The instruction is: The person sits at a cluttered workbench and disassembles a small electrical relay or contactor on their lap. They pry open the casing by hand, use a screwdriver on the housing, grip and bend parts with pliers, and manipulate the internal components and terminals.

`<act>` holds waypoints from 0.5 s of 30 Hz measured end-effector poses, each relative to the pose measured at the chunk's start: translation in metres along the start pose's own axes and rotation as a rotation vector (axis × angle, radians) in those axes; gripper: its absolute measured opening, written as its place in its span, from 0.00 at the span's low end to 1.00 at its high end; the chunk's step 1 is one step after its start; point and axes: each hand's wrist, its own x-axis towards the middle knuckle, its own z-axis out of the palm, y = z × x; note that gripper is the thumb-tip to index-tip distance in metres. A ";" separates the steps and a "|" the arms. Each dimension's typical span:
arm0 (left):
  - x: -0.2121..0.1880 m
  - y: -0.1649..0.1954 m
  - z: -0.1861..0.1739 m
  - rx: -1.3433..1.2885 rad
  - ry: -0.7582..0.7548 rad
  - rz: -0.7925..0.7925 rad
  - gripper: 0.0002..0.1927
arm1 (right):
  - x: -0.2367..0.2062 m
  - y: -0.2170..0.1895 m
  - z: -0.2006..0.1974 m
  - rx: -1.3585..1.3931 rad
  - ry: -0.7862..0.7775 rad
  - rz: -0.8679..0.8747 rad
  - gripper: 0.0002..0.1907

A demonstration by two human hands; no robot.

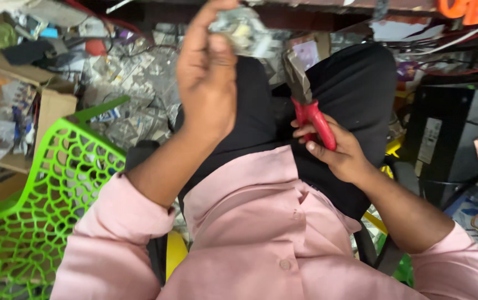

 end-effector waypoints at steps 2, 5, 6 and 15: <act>0.007 0.002 0.003 -0.076 -0.010 -0.003 0.17 | 0.000 -0.006 -0.008 0.099 0.124 0.101 0.12; 0.010 0.003 0.006 -0.022 -0.012 -0.102 0.21 | 0.005 -0.026 -0.037 -0.246 0.322 -0.030 0.12; 0.010 0.001 0.007 -0.028 -0.016 -0.145 0.22 | 0.009 -0.034 -0.050 -0.438 0.387 -0.118 0.11; 0.013 -0.017 0.000 -0.174 -0.117 -0.314 0.18 | 0.121 -0.061 -0.135 -1.420 0.807 -0.419 0.13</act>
